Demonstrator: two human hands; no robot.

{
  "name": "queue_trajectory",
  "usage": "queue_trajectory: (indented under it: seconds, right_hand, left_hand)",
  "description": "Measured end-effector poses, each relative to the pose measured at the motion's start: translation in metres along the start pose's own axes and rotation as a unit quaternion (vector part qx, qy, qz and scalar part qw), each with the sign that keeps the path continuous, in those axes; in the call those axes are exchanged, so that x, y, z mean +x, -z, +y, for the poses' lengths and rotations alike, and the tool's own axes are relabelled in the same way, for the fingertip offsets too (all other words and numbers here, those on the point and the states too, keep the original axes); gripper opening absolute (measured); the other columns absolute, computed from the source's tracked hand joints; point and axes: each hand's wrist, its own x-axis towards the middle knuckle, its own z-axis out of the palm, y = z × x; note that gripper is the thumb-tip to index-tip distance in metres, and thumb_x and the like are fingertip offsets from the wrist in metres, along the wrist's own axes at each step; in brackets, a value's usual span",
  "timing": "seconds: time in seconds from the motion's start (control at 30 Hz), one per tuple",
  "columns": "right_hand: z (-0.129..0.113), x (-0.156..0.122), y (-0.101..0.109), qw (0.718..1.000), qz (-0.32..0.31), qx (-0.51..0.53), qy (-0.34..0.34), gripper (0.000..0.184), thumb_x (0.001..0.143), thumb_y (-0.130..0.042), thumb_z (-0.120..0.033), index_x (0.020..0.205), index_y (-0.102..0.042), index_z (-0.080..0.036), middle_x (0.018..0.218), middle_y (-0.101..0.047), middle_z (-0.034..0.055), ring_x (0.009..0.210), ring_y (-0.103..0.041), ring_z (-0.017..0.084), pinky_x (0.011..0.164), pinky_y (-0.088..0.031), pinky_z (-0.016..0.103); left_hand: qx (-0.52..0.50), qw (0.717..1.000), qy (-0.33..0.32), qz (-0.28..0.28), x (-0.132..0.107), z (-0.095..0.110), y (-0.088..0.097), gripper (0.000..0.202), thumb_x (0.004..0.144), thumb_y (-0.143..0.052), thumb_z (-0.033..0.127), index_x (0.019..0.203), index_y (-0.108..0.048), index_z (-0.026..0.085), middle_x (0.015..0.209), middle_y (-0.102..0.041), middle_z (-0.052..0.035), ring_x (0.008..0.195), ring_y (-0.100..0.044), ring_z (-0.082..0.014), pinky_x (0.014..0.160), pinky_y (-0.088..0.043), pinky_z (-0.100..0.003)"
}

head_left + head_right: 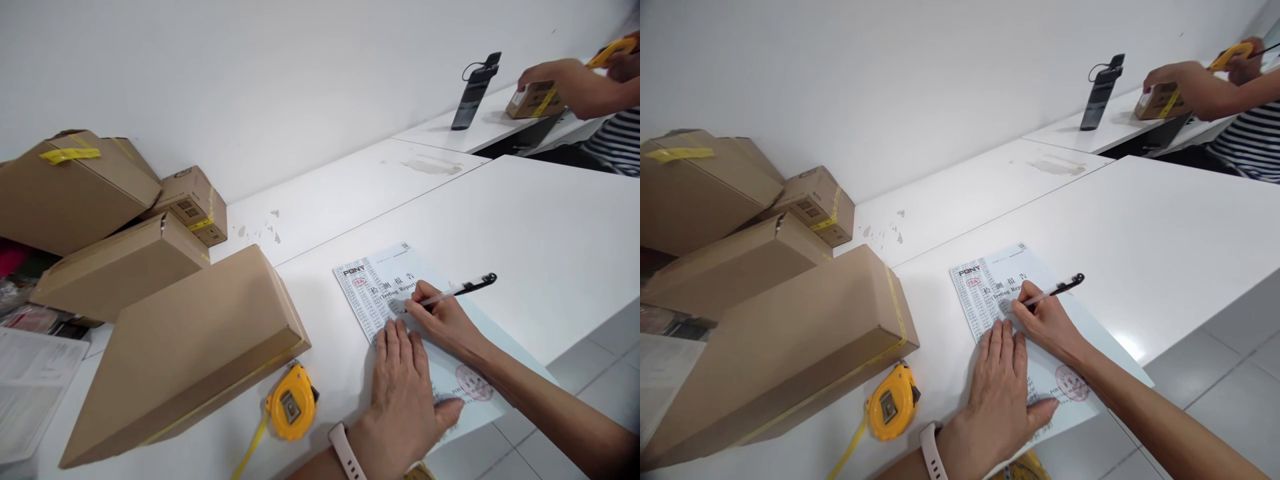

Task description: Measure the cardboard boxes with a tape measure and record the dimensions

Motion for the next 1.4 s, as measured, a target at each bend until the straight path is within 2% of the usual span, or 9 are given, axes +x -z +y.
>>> queue_trajectory:
  seconds: [0.47,0.8,1.1,1.4]
  right_hand:
    - [0.0020,0.0012,-0.0013,1.000,0.009,-0.002,0.000,0.027,0.086,-0.059,-0.035,0.067,-0.044,-0.025,0.060,-0.043,-0.0040,0.057,-0.038,0.014,0.053,-0.031,0.030]
    - [-0.0009,0.0005,0.0015,1.000,0.023,-0.007,-0.006,0.026,0.085,-0.059,-0.034,0.067,-0.043,-0.025,0.059,-0.042,-0.0045,0.056,-0.037,0.014,0.052,-0.031,0.030]
    - [0.0005,0.0014,0.0010,1.000,0.013,-0.005,-0.005,0.027,0.085,-0.060,-0.034,0.066,-0.043,-0.025,0.060,-0.043,-0.0045,0.056,-0.037,0.014,0.052,-0.030,0.030]
    - [0.0006,0.0012,0.0007,1.000,0.017,-0.013,-0.007,0.026,0.086,-0.059,-0.033,0.067,-0.043,-0.025,0.060,-0.042,-0.0046,0.057,-0.038,0.015,0.053,-0.031,0.030]
  left_hand:
    - [-0.003,1.000,0.000,-0.024,0.0015,-0.0006,0.0039,0.088,0.098,-0.040,0.069,0.150,-0.047,-0.001,0.158,-0.045,-0.0255,0.149,-0.041,-0.0361,0.116,-0.046,-0.047]
    - [0.008,1.000,0.000,-0.012,0.0000,0.0000,-0.0005,0.088,0.099,-0.037,0.070,0.150,-0.047,-0.001,0.158,-0.046,-0.0255,0.149,-0.041,-0.0366,0.115,-0.047,-0.048]
    - [0.006,0.999,0.002,0.033,-0.0002,0.0005,-0.0025,0.086,0.096,-0.044,0.070,0.145,-0.054,-0.001,0.154,-0.049,-0.0274,0.145,-0.046,-0.0370,0.114,-0.049,-0.046]
    - [0.010,1.000,0.000,0.021,-0.0002,-0.0005,0.0008,0.086,0.097,-0.042,0.069,0.146,-0.053,-0.001,0.155,-0.049,-0.0262,0.146,-0.046,-0.0362,0.114,-0.048,-0.046]
